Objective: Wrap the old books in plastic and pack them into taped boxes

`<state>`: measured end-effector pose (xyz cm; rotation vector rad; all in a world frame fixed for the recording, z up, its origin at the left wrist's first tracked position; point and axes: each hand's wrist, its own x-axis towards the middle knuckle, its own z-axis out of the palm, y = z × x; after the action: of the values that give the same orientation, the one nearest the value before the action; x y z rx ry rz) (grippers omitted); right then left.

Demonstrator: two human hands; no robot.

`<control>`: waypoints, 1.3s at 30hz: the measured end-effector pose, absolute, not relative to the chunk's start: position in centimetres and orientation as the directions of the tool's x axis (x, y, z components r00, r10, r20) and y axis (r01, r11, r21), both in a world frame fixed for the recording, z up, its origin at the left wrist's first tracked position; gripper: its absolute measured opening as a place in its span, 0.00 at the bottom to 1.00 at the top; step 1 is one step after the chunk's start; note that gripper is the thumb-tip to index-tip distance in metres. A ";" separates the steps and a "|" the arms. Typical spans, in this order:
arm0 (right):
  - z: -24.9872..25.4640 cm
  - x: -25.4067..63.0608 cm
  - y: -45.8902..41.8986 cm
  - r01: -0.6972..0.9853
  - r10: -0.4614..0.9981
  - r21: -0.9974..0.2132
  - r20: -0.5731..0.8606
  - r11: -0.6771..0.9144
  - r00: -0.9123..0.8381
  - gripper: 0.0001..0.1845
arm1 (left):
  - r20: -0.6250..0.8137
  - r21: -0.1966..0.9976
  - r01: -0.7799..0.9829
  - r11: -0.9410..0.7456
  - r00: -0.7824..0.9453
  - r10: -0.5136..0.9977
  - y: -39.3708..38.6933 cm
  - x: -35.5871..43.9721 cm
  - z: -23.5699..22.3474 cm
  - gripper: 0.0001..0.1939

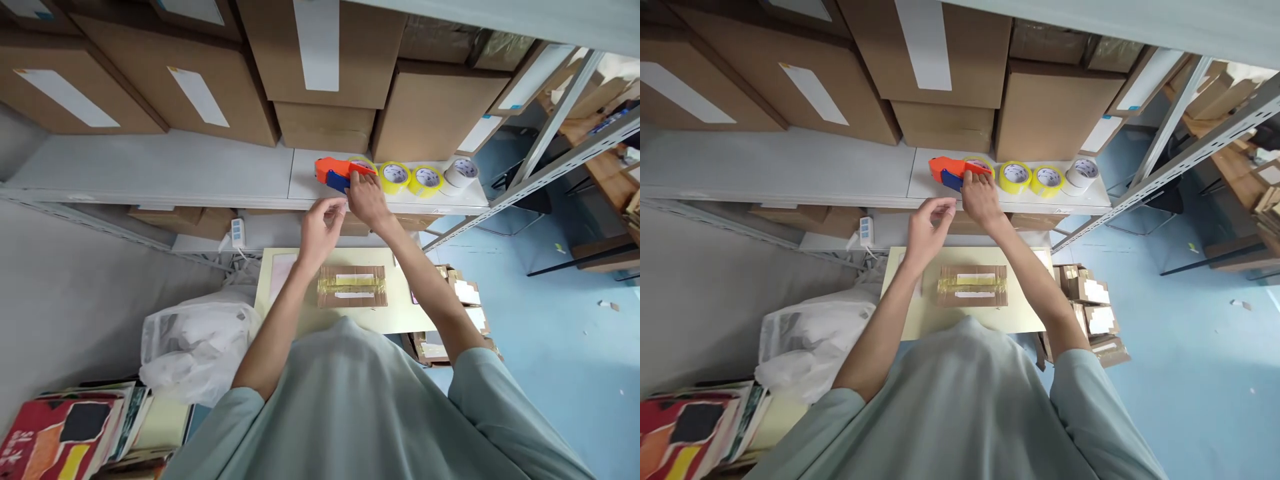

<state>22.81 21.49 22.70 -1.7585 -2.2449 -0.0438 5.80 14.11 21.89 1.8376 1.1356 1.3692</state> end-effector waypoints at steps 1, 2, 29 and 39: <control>22.3 22.5 22.3 0.957 0.949 -0.140 0.227 0.256 -0.220 0.25 | 0.458 0.835 0.289 -0.468 0.107 0.883 13.7 5.5 21.8 0.11; 21.9 22.2 23.1 0.959 0.953 -0.131 0.205 0.252 -0.223 0.25 | 0.450 0.841 0.287 -0.459 0.101 0.887 13.3 5.3 21.6 0.11; 5.8 28.3 -4.5 0.697 0.887 -0.554 -0.207 -0.454 0.414 0.27 | -0.127 0.721 0.648 0.245 -0.224 0.966 -0.4 1.6 4.5 0.17; 5.3 27.4 -4.5 0.743 0.885 -0.486 -0.188 -0.461 0.426 0.26 | -0.035 0.646 0.729 0.225 -0.266 0.963 -0.7 4.4 4.0 0.22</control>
<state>27.40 -4.47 5.32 -2.3557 -1.3992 0.6061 4.39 -0.73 4.04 1.5581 2.0732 0.7295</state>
